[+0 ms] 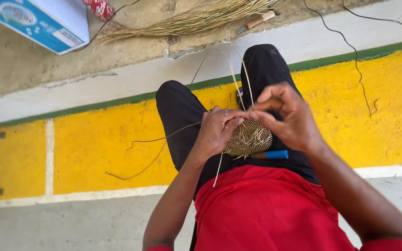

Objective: Weaving a small circular coaster or mat using thin plant-based strips and a blue-handled awl-like tool.

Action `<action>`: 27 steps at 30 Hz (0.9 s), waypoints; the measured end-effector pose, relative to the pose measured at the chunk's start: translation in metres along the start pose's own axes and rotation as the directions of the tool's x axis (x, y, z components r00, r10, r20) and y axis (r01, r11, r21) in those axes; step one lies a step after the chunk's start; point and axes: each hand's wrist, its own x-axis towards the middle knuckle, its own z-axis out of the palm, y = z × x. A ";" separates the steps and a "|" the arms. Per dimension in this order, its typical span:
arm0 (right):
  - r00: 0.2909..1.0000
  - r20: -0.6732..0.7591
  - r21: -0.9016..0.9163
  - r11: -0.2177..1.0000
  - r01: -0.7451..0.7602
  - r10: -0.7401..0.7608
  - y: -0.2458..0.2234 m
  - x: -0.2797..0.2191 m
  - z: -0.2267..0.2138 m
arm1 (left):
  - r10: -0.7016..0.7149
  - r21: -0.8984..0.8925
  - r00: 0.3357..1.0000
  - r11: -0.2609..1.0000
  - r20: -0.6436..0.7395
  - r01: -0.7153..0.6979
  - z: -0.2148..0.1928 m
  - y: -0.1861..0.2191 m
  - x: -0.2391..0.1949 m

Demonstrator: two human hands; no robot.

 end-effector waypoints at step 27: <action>0.996 -0.067 -0.649 0.761 0.001 -0.059 0.044 -0.021 -0.001 | -0.124 -0.026 0.992 0.992 -0.021 0.123 0.008 -0.005 -0.003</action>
